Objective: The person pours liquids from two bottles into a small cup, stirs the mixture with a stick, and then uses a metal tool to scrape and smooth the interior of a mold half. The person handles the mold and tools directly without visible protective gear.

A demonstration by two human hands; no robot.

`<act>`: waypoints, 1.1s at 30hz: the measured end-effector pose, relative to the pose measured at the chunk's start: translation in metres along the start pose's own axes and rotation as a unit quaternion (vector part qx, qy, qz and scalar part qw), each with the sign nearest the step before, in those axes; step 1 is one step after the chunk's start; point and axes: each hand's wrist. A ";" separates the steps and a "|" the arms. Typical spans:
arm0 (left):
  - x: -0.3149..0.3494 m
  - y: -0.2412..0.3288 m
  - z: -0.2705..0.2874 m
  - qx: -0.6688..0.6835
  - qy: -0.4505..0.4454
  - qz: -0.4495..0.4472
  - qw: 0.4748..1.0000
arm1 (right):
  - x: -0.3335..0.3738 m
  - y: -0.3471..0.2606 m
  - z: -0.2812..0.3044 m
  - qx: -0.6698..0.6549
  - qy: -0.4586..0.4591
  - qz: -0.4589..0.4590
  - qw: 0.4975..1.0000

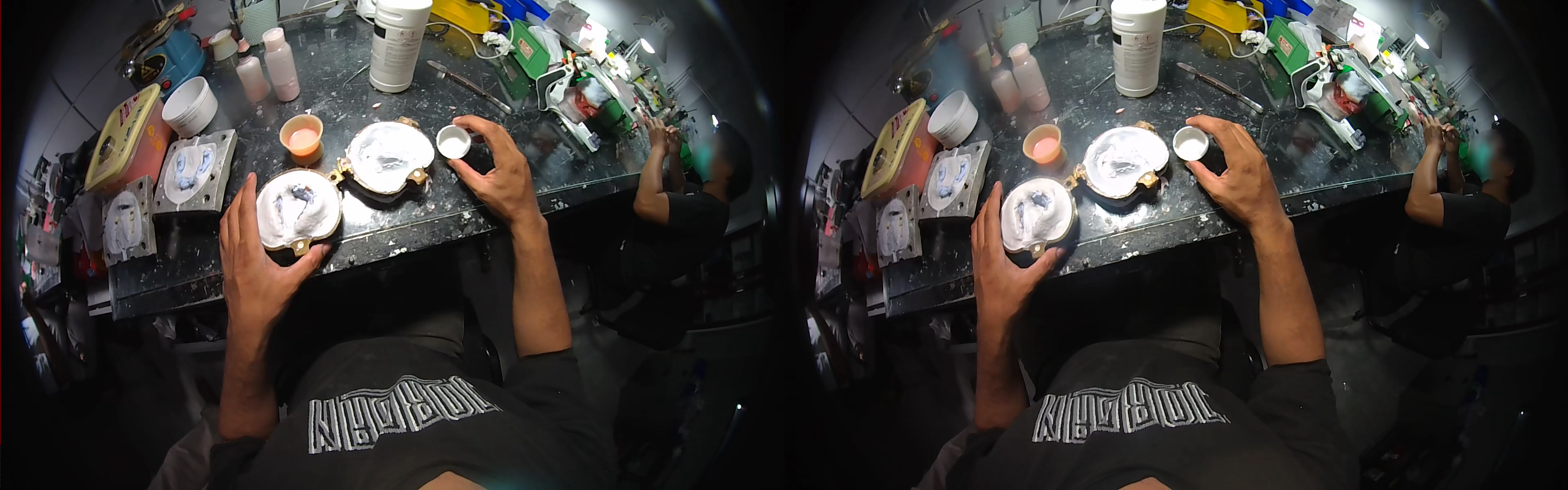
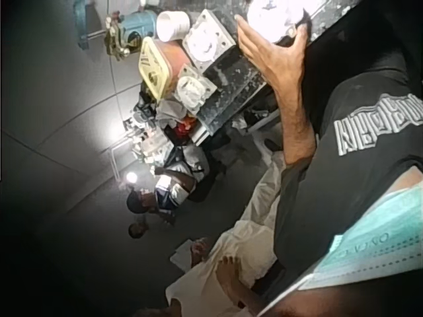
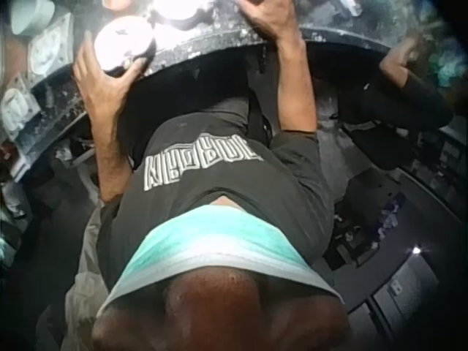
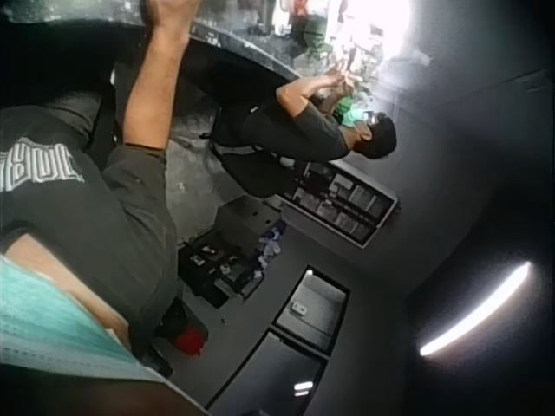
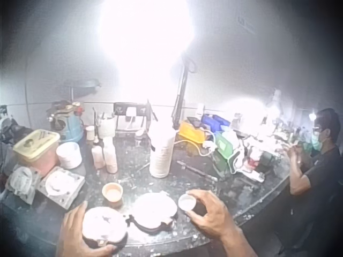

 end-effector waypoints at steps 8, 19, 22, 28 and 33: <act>0.001 -0.005 0.001 0.002 0.002 -0.018 1.000 | -0.052 0.010 0.003 -0.091 -0.020 -0.072 0.993; 0.004 -0.003 0.003 0.004 0.005 -0.018 1.000 | -0.184 0.006 -0.065 -0.281 -0.014 -0.038 0.959; 0.000 -0.007 -0.002 0.000 -0.005 -0.016 1.000 | -0.169 -0.003 -0.028 -0.345 -0.014 -0.015 0.938; 0.001 -0.007 0.001 0.004 0.015 -0.020 1.000 | -0.129 -0.030 0.086 0.088 -0.197 -0.081 0.973; 0.000 -0.004 -0.001 0.009 0.014 -0.013 1.000 | -0.080 -0.021 0.094 0.248 -0.320 -0.064 0.912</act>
Point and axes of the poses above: each hand's wrist, its own x-axis away from the middle knuckle, its own z-axis out of the back of the hand, y = z × x, and after that the axes turned 8 degrees about -z, right-handed
